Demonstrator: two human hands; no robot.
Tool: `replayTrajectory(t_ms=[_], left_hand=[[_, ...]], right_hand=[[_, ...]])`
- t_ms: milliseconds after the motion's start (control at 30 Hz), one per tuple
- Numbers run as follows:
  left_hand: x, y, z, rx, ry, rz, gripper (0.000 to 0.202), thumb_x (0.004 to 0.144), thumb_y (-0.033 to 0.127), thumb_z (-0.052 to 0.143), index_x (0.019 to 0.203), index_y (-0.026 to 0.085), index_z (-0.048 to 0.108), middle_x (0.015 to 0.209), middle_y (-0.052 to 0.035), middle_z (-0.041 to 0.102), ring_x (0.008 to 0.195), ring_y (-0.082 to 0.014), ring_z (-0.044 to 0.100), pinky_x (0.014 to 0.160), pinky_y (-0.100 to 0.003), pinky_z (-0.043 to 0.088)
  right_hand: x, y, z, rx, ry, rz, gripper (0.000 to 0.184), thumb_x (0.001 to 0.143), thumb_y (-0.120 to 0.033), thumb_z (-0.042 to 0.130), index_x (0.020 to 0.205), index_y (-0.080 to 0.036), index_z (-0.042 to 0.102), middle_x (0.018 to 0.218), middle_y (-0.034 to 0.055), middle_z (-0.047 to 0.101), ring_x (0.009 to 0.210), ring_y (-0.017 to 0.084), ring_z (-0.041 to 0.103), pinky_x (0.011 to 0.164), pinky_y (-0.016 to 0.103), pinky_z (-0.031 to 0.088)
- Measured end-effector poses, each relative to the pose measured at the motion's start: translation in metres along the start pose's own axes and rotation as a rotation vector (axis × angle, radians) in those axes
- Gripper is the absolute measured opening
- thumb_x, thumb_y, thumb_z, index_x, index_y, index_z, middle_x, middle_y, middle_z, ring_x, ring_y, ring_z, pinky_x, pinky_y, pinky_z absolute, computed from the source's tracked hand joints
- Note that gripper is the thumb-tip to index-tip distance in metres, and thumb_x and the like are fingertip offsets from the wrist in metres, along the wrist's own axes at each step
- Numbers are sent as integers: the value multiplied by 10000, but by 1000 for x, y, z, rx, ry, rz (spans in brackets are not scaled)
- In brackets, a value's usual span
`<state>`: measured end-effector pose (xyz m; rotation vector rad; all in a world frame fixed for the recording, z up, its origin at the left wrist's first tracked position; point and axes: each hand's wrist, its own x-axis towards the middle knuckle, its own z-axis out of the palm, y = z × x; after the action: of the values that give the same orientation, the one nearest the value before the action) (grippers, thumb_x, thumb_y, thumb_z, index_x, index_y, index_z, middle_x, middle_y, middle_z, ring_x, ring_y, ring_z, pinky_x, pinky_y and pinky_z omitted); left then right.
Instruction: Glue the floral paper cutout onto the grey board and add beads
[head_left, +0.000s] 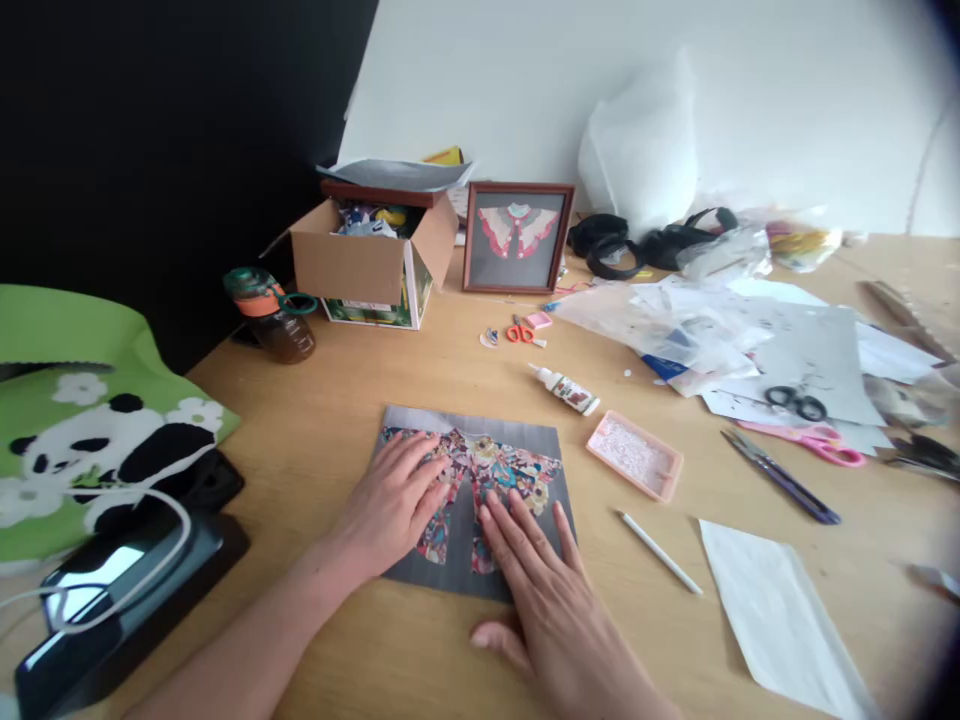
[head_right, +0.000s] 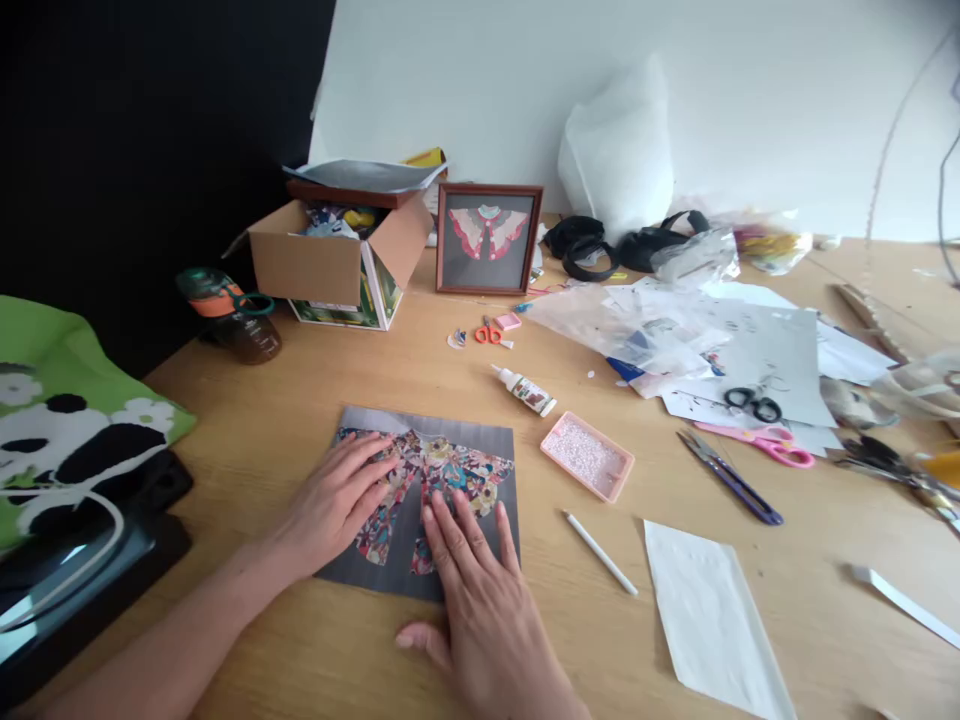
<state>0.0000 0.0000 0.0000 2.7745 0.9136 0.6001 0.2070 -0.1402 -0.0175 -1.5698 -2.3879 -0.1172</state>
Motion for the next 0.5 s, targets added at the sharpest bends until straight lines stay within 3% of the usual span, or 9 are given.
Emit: replayTrajectory(t_ms=[100,300,500], left_hand=[[0,7,-2,43,-74,69,376,1034,291,380,1311,134,580,1465,-125,508,1405,-281,402,1168,-531,357],[-3,20,-9,167,-236,223,529,1039,399,376,1515,175,325,1609,-7,293,1514,-281,151,1230,-551,172],[-10,18,-1,177,-325,254,561,1022,517,361,1529,286,293,1611,26,285,1499,-277,211,1217,-558,164]], right_hand=[[0,0,2,0,-10,-11,898,948,-637,437,1581,-76,135,1566,132,337,1466,348,280,1202,577,146],[1,3,-9,8,102,83,906,963,-659,370,1571,-27,141,1567,178,336,1503,331,174,1220,526,89],[0,5,-6,-24,123,126,833,981,-596,413,1563,-40,199,1537,169,397,1496,300,217,1234,493,64]])
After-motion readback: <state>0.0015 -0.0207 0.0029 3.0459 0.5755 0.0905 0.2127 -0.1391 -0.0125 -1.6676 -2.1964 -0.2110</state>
